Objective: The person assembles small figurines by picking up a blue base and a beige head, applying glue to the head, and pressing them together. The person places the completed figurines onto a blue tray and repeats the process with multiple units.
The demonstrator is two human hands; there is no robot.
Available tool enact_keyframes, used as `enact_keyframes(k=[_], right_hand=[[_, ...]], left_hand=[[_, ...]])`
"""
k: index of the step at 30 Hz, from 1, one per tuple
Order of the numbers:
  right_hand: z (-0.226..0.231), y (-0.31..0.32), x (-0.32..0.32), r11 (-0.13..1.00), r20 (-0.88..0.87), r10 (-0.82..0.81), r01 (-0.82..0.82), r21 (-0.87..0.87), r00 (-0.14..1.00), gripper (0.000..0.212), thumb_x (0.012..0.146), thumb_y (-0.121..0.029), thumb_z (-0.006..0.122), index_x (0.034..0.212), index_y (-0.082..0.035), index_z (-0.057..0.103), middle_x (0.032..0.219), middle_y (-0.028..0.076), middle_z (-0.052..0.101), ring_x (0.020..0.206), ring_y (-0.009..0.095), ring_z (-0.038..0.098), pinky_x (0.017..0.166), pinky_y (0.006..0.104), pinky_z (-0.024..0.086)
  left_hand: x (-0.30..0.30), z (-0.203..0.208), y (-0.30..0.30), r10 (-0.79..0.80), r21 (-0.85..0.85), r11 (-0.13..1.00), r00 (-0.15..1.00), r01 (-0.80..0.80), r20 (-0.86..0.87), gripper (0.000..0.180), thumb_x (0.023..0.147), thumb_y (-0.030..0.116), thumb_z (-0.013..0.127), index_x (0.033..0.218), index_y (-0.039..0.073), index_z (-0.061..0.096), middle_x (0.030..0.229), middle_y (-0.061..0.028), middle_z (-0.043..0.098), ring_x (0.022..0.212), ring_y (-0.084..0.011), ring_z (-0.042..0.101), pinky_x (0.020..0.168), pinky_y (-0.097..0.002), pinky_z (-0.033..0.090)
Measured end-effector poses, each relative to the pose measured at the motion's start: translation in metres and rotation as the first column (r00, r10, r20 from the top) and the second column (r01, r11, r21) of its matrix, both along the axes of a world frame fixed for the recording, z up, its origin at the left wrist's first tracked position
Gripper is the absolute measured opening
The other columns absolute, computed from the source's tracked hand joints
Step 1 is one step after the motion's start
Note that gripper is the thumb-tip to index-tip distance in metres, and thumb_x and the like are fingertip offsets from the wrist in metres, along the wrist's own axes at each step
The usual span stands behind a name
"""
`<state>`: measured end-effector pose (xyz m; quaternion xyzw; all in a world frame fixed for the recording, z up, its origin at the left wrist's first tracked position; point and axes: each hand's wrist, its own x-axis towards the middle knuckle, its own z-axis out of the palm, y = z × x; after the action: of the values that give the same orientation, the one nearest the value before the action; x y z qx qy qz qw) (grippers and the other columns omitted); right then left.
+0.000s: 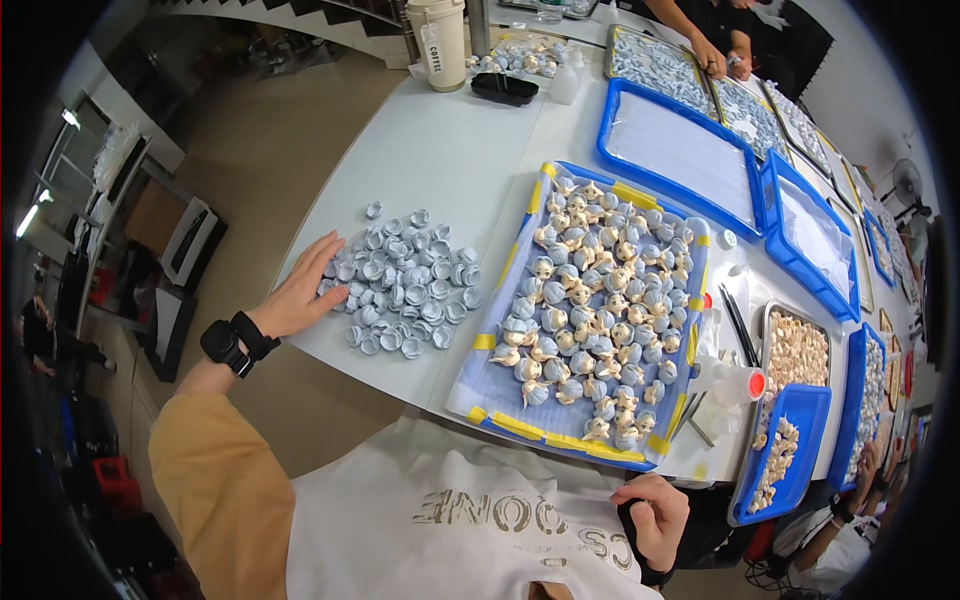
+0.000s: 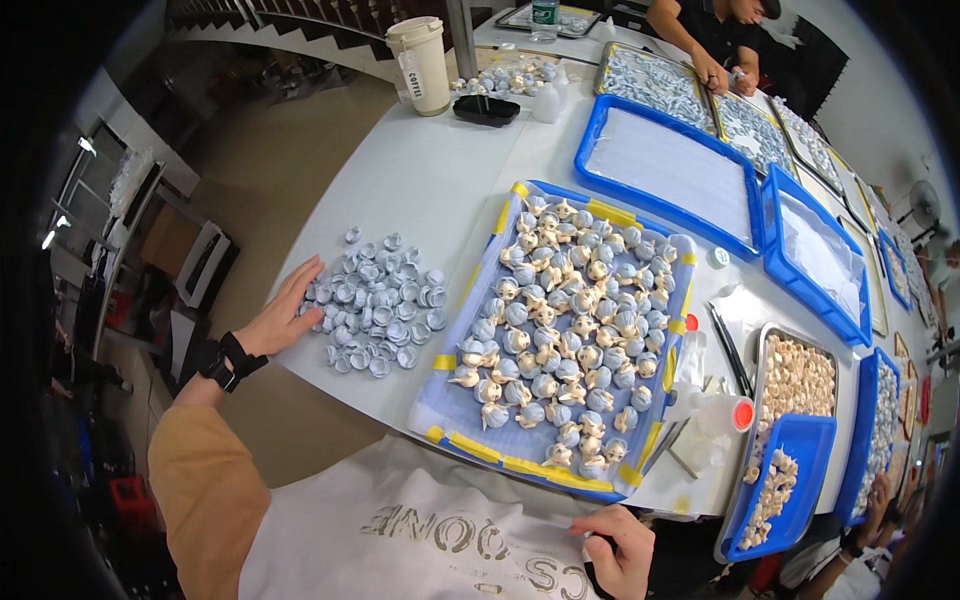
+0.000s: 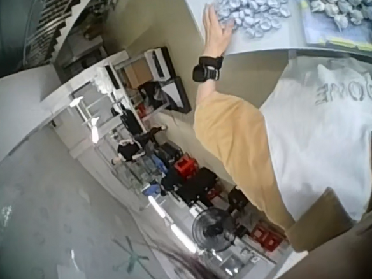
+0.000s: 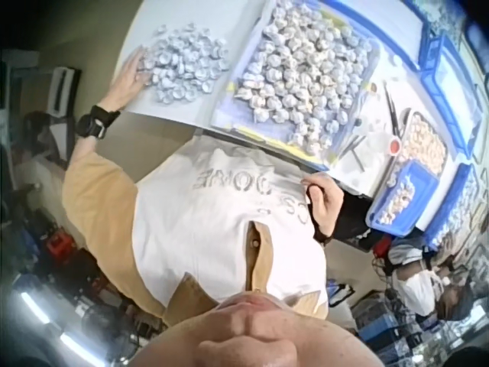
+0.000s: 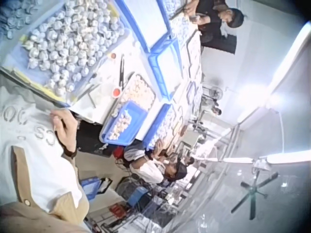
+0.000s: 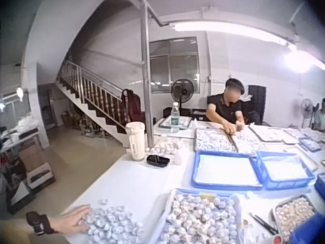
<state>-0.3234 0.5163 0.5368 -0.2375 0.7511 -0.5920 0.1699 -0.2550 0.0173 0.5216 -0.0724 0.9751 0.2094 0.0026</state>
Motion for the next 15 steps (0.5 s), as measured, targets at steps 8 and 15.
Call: enact_keyframes(k=[8, 15], right_hand=[[0.002, -0.008, -0.028, 0.979, -0.053, 0.124, -0.131, -0.155, 0.991, 0.021, 0.083, -0.015, 0.054, 0.082, 0.005, 0.062, 0.070, 0.013, 0.062, 0.065, 0.022, 0.057, 0.063, 0.0314, 0.045], [0.006, 0.005, -0.050, 0.951, 0.046, 0.240, -0.225, -0.214, 0.970, 0.022, 0.084, -0.015, 0.052, 0.085, 0.005, 0.061, 0.072, 0.014, 0.062, 0.067, 0.022, 0.057, 0.065, 0.0322, 0.045]], left_hand=[[0.021, 0.005, 0.012, 0.084, 0.170, 0.981, 0.996, -0.089, 0.034, 0.076, 0.075, 0.012, 0.055, 0.140, 0.003, 0.018, 0.145, -0.0214, 0.016, 0.135, -0.0335, 0.014, 0.110, -0.0398, 0.015], [0.027, -0.001, 0.029, 0.177, 0.076, 0.982, 0.984, -0.174, -0.034, 0.078, 0.072, 0.004, 0.051, 0.141, 0.002, 0.016, 0.146, -0.0222, 0.013, 0.135, -0.0350, 0.014, 0.110, -0.0399, 0.015]])
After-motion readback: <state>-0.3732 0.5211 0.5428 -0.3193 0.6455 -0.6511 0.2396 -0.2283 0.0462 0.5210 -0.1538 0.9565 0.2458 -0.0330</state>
